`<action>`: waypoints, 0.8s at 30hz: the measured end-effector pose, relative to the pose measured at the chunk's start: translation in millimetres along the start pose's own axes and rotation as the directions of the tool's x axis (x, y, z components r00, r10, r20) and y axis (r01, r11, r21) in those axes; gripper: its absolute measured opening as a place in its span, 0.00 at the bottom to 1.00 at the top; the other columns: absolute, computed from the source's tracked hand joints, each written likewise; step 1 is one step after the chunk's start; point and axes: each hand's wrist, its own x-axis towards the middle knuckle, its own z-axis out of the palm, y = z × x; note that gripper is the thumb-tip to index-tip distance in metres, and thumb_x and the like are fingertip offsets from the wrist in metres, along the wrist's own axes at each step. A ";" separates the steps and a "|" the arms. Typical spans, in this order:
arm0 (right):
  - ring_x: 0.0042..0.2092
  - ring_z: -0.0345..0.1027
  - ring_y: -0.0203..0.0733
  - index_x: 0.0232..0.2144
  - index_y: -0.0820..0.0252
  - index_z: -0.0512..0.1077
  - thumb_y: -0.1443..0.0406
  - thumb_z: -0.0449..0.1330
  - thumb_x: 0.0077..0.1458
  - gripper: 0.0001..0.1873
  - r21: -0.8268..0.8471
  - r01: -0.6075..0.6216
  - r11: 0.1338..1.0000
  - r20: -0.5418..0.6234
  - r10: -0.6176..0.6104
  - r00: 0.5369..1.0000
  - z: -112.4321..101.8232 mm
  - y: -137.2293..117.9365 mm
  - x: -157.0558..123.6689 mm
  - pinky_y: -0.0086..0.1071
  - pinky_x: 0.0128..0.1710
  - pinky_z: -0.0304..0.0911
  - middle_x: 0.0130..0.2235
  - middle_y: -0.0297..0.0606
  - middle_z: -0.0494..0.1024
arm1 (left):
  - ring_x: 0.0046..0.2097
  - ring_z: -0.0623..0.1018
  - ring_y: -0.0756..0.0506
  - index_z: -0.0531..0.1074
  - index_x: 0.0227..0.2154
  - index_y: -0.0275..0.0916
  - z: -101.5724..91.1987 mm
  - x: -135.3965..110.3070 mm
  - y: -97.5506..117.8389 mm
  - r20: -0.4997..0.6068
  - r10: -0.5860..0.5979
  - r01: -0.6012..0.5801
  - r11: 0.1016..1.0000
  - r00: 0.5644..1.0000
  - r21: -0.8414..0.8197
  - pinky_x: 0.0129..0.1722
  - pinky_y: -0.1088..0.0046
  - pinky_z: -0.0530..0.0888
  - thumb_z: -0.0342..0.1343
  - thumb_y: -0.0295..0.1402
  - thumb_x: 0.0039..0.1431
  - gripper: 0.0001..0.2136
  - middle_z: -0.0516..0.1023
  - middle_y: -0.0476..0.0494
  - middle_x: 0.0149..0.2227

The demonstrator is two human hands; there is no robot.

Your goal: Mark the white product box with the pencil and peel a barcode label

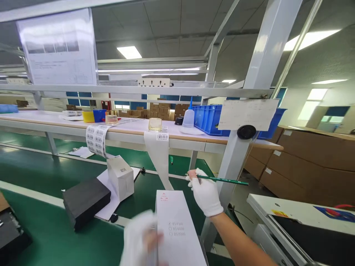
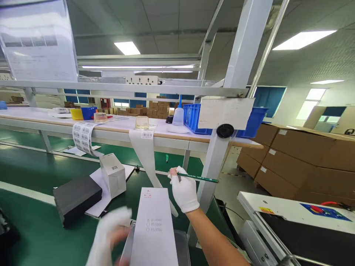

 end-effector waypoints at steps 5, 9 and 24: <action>0.39 0.73 0.48 0.45 0.58 0.74 0.57 0.49 0.70 0.17 -0.305 0.479 0.823 -0.038 -0.514 0.857 -0.7 -35.5 65.7 0.39 0.42 0.67 0.39 0.42 0.80 | 0.57 0.74 0.35 0.71 0.46 0.42 33.9 173.0 -89.8 -0.089 -0.003 0.016 0.989 0.996 0.149 0.58 0.48 0.71 0.56 0.44 0.60 0.15 0.78 0.38 0.50; 0.43 0.68 0.51 0.40 0.61 0.76 0.66 0.50 0.67 0.14 -0.574 0.631 0.522 0.166 -0.681 0.714 9.7 -57.6 109.6 0.41 0.44 0.60 0.38 0.44 0.78 | 0.47 0.77 0.34 0.74 0.40 0.39 59.5 232.9 -126.2 -0.014 -0.043 0.045 0.950 0.999 0.309 0.50 0.52 0.72 0.59 0.51 0.54 0.20 0.80 0.38 0.41; 0.40 0.66 0.49 0.37 0.59 0.77 0.69 0.50 0.65 0.14 -0.483 0.696 0.531 0.324 -0.630 0.705 30.1 -80.1 99.4 0.39 0.42 0.57 0.34 0.43 0.76 | 0.55 0.72 0.31 0.71 0.49 0.38 48.6 225.9 -129.9 0.161 -0.051 -0.003 0.949 0.986 0.316 0.61 0.47 0.65 0.63 0.55 0.48 0.31 0.77 0.35 0.49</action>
